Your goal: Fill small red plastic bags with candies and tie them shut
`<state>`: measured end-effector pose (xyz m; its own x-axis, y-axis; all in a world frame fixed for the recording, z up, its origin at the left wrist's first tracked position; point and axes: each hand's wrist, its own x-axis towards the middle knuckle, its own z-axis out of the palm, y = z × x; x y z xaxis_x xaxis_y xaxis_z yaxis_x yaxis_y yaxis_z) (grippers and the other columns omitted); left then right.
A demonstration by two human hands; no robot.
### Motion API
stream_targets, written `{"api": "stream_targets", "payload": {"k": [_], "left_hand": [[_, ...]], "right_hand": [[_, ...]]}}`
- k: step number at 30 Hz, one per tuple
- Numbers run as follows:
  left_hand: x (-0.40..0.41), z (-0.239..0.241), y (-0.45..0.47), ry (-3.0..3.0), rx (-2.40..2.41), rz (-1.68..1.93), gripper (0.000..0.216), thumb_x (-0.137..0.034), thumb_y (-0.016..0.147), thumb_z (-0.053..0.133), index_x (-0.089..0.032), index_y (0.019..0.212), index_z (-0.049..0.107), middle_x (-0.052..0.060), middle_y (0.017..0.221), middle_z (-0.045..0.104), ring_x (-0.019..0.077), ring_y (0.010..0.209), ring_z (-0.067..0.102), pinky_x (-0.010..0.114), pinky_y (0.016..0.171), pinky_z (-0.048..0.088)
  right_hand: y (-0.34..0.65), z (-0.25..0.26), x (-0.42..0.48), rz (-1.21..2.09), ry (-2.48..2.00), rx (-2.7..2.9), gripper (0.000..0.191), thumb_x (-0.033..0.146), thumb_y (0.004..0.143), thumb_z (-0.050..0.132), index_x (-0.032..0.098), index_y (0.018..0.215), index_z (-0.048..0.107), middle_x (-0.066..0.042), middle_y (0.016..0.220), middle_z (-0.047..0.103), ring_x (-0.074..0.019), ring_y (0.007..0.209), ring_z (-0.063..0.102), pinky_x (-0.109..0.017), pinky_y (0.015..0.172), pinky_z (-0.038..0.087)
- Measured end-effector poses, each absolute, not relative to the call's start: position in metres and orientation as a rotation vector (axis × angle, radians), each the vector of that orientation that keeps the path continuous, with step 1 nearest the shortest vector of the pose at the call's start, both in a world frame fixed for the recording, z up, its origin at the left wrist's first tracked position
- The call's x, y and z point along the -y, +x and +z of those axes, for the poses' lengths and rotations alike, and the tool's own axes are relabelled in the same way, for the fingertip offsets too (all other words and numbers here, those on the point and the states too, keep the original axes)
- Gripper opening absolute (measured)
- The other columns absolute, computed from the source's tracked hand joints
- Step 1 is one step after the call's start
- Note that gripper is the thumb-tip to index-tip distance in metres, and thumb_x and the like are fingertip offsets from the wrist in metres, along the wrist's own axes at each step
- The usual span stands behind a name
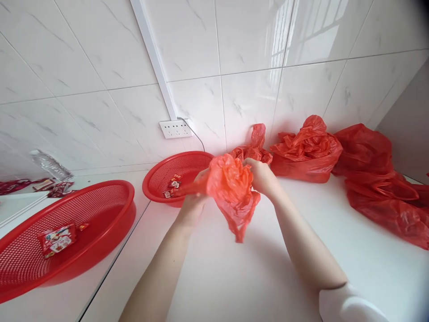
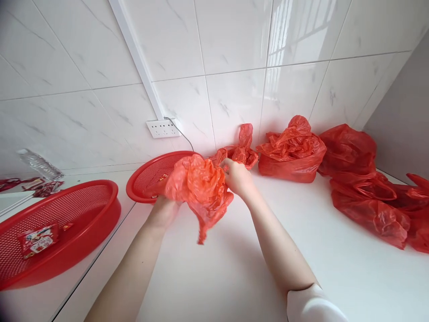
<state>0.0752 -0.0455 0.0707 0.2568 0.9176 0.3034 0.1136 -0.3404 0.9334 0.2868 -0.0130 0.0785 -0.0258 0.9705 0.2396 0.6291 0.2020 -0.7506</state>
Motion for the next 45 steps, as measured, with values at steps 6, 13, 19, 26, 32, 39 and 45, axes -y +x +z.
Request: {"api": "stream_targets", "payload": {"k": [6,13,19,26,32,39,45], "left_hand": [[0.050,0.082,0.066,1.418,-1.077,1.376,0.036,-0.048,0.078,0.072,-0.016,0.094,0.068,0.006,0.090,0.070,0.0209,0.085,0.066,0.032,0.076,0.051],[0.052,0.072,0.068,1.644,-1.082,1.311,0.025,-0.043,0.086,0.064,-0.018,0.082,0.062,0.000,0.078,0.061,0.0133,0.071,0.058,0.024,0.066,0.046],[0.045,0.076,0.054,1.397,-1.138,1.440,0.030,-0.047,0.084,0.065,-0.017,0.078,0.061,0.000,0.071,0.058,0.0135,0.067,0.056,0.024,0.062,0.044],[0.062,0.087,0.052,1.597,-0.979,1.004,0.035,-0.044,0.091,0.056,-0.021,0.117,0.061,0.007,0.108,0.067,0.0232,0.098,0.064,0.033,0.080,0.053],[0.071,0.076,0.059,1.886,-1.041,0.836,0.069,-0.032,0.080,0.071,-0.031,0.142,0.041,0.007,0.147,0.045,0.0297,0.132,0.047,0.043,0.106,0.043],[0.063,0.064,0.071,1.764,-0.998,1.087,0.043,-0.046,0.093,0.053,-0.025,0.130,0.048,0.004,0.091,0.067,0.0187,0.083,0.065,0.032,0.079,0.053],[0.063,0.084,0.056,1.634,-1.393,1.236,0.038,-0.032,0.084,0.062,-0.023,0.120,0.054,-0.006,0.057,0.056,0.0113,0.047,0.054,0.020,0.047,0.043]], "right_hand": [[0.279,0.080,0.033,0.355,-1.468,1.845,0.024,0.031,0.094,0.046,0.022,0.072,0.050,0.000,0.063,0.061,-0.0142,0.056,0.057,-0.026,0.054,0.038],[0.266,0.091,0.071,0.330,-0.695,2.094,0.016,0.032,0.098,0.047,0.023,0.093,0.058,-0.006,0.098,0.068,-0.0180,0.091,0.065,-0.029,0.076,0.051],[0.258,0.079,0.069,0.732,-1.061,2.524,0.021,0.042,0.091,0.057,0.023,0.100,0.059,-0.003,0.081,0.069,-0.0173,0.065,0.063,-0.027,0.056,0.046],[0.256,0.081,0.067,0.777,-1.077,2.226,0.035,0.048,0.088,0.059,0.023,0.111,0.054,-0.002,0.085,0.068,-0.0183,0.072,0.063,-0.027,0.063,0.046],[0.260,0.076,0.055,0.756,-1.044,2.102,0.022,0.023,0.095,0.038,0.020,0.075,0.047,0.000,0.072,0.056,-0.0133,0.064,0.050,-0.027,0.061,0.041],[0.262,0.072,0.048,0.967,-0.860,2.029,0.025,0.029,0.097,0.035,0.019,0.086,0.055,-0.001,0.083,0.060,-0.0141,0.074,0.055,-0.026,0.065,0.046],[0.296,0.089,0.046,0.720,-1.340,2.054,0.030,0.035,0.092,0.048,0.024,0.115,0.063,0.001,0.074,0.062,-0.0147,0.064,0.055,-0.026,0.059,0.042]]}}
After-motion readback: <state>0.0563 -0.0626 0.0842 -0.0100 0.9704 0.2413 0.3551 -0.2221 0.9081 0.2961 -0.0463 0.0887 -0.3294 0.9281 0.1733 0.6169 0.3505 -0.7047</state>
